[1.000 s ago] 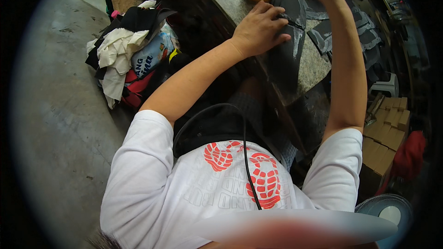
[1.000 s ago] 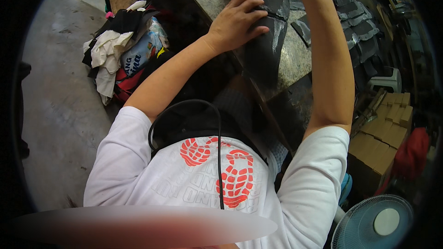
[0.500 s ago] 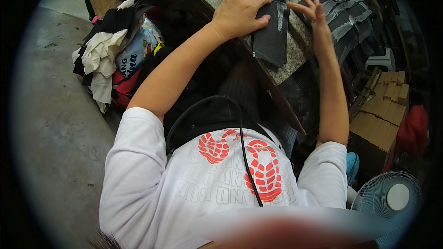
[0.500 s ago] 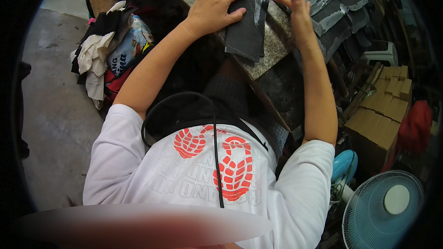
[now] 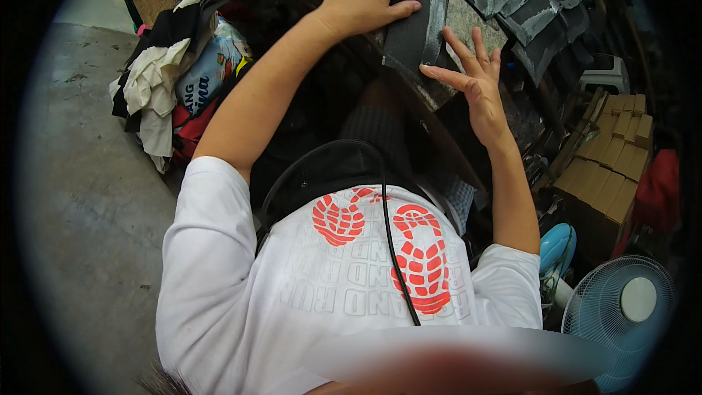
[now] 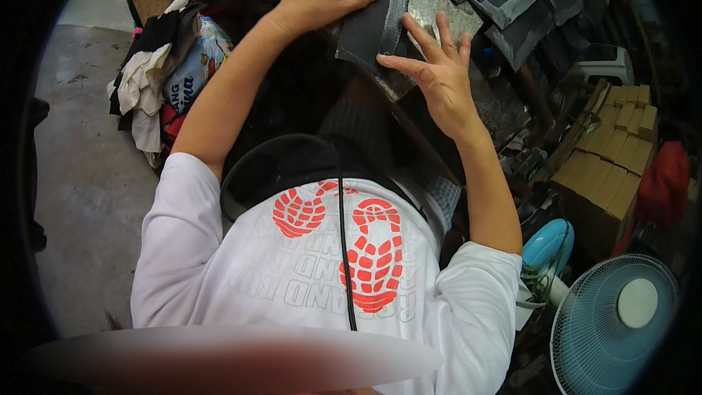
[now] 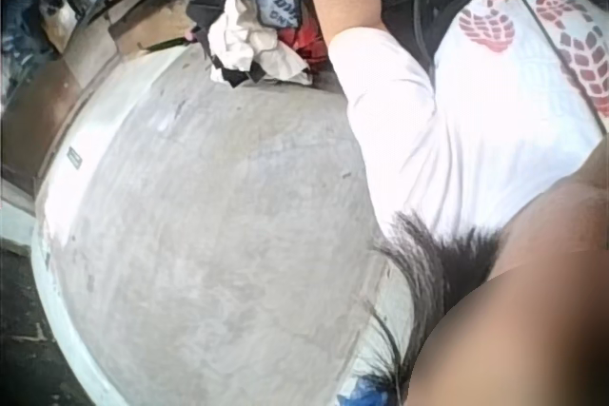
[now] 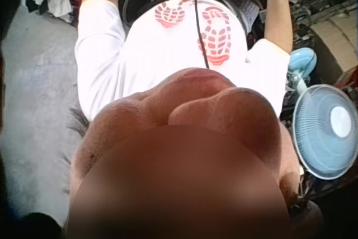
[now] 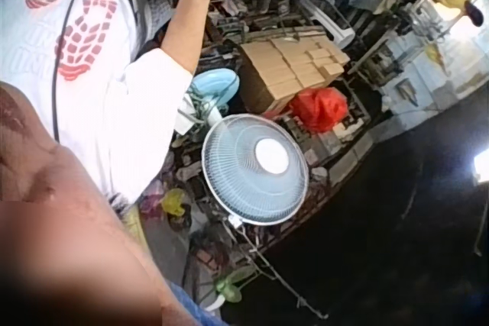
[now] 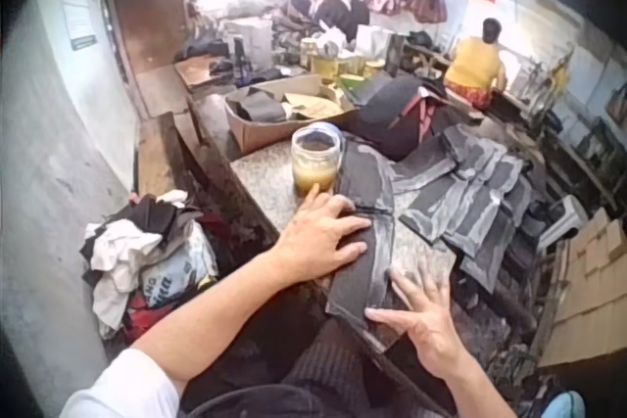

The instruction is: The person repeatedly applies a beige paste from a small jar onto black rubber strips using a small brush. They spread the paste evenly across the surface of each strip and place the treated pieces on a nearby stack.

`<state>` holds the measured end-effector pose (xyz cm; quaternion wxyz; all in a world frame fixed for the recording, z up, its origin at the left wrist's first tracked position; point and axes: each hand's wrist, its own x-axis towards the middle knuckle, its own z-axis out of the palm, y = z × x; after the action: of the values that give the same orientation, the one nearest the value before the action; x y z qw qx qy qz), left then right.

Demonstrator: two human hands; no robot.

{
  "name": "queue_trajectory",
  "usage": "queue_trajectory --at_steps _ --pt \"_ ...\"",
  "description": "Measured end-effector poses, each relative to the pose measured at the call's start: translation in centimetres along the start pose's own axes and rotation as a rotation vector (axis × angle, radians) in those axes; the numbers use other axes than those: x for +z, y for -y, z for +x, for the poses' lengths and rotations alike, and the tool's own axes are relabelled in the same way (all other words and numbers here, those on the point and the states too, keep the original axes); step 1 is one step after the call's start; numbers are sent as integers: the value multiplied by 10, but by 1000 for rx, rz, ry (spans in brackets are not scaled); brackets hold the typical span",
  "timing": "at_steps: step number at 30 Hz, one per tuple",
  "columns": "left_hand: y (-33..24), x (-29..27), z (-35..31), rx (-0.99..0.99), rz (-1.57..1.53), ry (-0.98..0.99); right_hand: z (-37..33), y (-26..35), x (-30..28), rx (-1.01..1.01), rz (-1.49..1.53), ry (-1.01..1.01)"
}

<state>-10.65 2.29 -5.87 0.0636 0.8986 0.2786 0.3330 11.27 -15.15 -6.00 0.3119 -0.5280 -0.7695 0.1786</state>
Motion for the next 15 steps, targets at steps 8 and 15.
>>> queue_trajectory --at_steps 8,15 --pt "-12 -4 -14 -67 67 170 -15 8 -19 135 197 -81" --pt "-27 5 -13 -119 114 104 -26 26 11 157 -236 -102"
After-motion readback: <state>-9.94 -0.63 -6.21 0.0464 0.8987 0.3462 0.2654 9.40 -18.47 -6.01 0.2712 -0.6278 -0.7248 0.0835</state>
